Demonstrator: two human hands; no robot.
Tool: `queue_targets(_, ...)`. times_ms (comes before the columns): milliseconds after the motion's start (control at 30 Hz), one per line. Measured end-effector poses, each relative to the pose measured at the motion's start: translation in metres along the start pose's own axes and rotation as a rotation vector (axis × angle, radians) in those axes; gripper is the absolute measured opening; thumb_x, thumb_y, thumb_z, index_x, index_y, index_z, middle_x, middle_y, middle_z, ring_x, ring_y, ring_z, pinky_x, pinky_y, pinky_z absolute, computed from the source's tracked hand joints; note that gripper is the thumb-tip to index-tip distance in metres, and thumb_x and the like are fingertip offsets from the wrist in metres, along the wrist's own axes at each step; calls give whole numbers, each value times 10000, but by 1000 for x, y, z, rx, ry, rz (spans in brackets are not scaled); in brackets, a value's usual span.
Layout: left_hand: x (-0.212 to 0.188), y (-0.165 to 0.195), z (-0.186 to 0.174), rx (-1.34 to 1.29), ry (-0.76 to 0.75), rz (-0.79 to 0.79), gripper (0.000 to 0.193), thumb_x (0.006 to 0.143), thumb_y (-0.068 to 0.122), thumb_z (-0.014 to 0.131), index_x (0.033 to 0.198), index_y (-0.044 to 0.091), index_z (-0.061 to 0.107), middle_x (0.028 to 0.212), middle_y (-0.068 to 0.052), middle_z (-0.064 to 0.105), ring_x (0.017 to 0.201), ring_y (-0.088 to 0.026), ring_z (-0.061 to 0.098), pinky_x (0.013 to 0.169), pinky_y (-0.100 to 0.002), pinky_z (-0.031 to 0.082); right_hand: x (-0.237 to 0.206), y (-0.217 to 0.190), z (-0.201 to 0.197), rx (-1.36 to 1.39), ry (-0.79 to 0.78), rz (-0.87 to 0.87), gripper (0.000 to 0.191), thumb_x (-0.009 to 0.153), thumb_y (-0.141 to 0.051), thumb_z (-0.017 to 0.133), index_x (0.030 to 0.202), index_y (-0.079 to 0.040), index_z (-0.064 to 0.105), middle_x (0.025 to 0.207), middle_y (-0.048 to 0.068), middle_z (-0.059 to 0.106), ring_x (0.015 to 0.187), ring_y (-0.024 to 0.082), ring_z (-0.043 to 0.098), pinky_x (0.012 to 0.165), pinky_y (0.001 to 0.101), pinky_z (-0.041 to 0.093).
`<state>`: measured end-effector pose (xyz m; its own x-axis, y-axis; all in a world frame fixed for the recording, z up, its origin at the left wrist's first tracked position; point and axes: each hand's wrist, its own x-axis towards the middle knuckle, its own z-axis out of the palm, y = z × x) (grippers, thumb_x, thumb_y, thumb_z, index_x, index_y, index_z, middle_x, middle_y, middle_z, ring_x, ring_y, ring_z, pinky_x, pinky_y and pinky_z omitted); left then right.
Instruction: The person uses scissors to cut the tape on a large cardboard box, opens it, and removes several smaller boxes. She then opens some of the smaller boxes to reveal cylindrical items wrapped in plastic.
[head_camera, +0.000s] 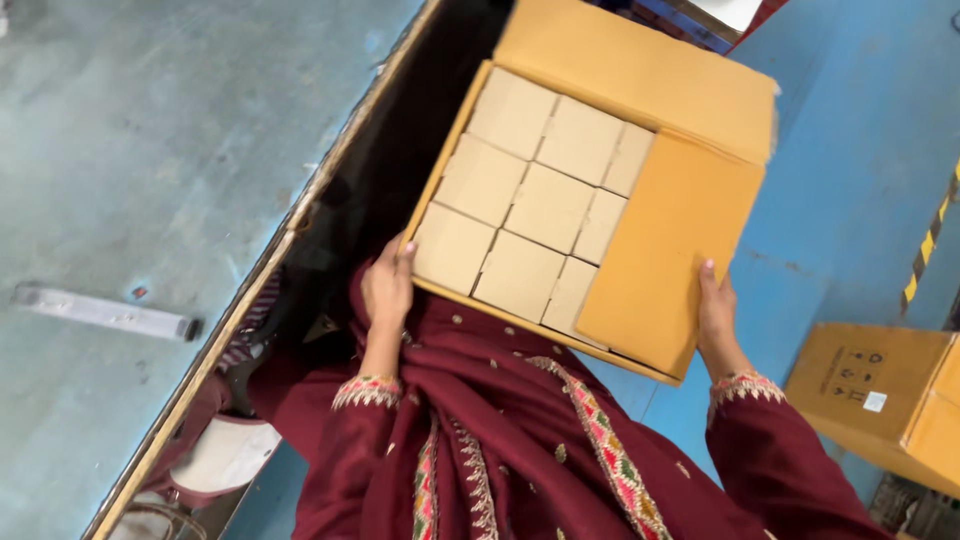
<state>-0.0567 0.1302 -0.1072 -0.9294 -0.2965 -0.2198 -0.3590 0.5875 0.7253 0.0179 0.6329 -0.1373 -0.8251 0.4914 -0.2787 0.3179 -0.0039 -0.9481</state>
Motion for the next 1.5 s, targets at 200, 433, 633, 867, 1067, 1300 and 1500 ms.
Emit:
queue_targets(200, 2, 4, -6, 9, 40, 123, 487, 1032, 524, 473, 1333, 199, 675, 1114, -212, 728, 1046, -428, 687, 926, -482, 520, 5, -23, 11, -193, 40, -145, 671, 1086, -431, 561, 1524, 54, 406, 1484, 196, 541, 1326, 270, 532, 1100, 387, 428)
queue_targets(433, -3, 13, -23, 78, -23, 136, 516, 1034, 540, 431, 1378, 215, 634, 1134, -206, 724, 1059, -434, 676, 904, -512, 516, -53, -102, 61, -978, -177, -986, 413, 962, -284, 695, 1305, -75, 602, 1429, 170, 566, 1337, 350, 500, 1127, 547, 317)
queue_targets(633, 1, 20, -27, 86, -41, 157, 510, 1036, 534, 417, 1384, 222, 622, 1155, -175, 725, 1059, -401, 689, 895, -500, 525, -82, -135, 101, -1074, -692, -1169, 324, 907, -405, 688, 1113, -155, 682, 1214, 36, 629, 1231, 217, 593, 1112, 619, 296)
queue_targets(867, 3, 17, -28, 122, -51, 233, 485, 1065, 489, 410, 1381, 191, 627, 1203, -160, 714, 1107, -404, 660, 926, -504, 500, -65, -208, 68, -1307, -655, -1057, 340, 954, -430, 674, 831, -115, 707, 879, 38, 648, 1000, 246, 589, 954, 455, 441)
queue_targets(1067, 5, 15, -21, 87, -5, 294, 468, 1078, 443, 430, 1378, 139, 623, 1250, -165, 701, 1123, -400, 660, 925, -494, 509, -77, -255, -67, -1530, -232, -180, 484, 1051, -544, 484, 1147, -141, 735, 1000, 93, 778, 907, 348, 741, 867, 479, 549)
queue_targets(1300, 8, 12, -23, 96, -34, 307, 472, 1075, 448, 422, 1385, 145, 611, 1257, -168, 696, 1117, -405, 660, 915, -497, 509, -57, -125, -59, -1486, -167, 78, 971, 1017, -703, 445, 1551, 95, 301, 1183, 413, 636, 1157, 532, 606, 981, 540, 487)
queue_targets(1500, 6, 12, -21, 90, -28, 310, 459, 1077, 458, 409, 1388, 188, 612, 1250, -169, 698, 1122, -412, 656, 914, -505, 514, -25, -31, -22, -639, -82, 223, 870, 910, -614, 620, 1426, 72, 483, 1155, 263, 681, 1033, 364, 679, 844, 431, 549)
